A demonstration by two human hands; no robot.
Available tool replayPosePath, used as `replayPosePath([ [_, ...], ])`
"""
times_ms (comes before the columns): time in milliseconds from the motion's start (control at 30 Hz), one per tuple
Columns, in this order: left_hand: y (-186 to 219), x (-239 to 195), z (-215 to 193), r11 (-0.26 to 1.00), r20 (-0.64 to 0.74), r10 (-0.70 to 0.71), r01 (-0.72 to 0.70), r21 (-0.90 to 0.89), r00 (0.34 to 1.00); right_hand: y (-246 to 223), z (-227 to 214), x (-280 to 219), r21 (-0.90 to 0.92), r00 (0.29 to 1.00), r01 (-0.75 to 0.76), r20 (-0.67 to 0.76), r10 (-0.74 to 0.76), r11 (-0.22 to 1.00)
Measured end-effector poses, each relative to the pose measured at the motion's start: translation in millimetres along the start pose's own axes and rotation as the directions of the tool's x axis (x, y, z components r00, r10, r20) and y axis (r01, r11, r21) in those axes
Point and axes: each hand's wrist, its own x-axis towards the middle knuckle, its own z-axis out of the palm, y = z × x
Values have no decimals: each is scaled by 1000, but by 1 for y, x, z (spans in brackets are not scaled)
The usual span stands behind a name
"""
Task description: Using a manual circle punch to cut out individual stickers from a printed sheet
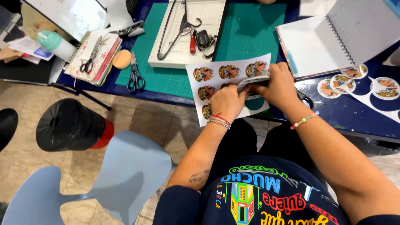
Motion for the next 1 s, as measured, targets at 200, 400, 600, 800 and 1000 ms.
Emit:
replayPosePath([
  [200, -1, 1, 16, 1000, -82, 9, -10, -19, 997, 6, 3, 4, -18, 999, 31, 27, -30, 999],
  [400, -8, 1, 42, 999, -280, 20, -27, -22, 960, 16, 10, 5, -86, 997, 21, 82, -14, 996],
  [600, -16, 5, 58, 995, -452, 88, -101, -3, 888, 16, 15, 5, -183, 997, -9, 71, 22, 983],
  [800, -16, 6, 60, 996, -429, 74, -91, -20, 900, 7, 9, 7, -194, 996, -27, 82, 43, 981],
  [1000, -14, 3, 46, 991, -294, 122, -131, -12, 948, 32, 15, 18, -192, 995, -6, 94, 24, 981],
])
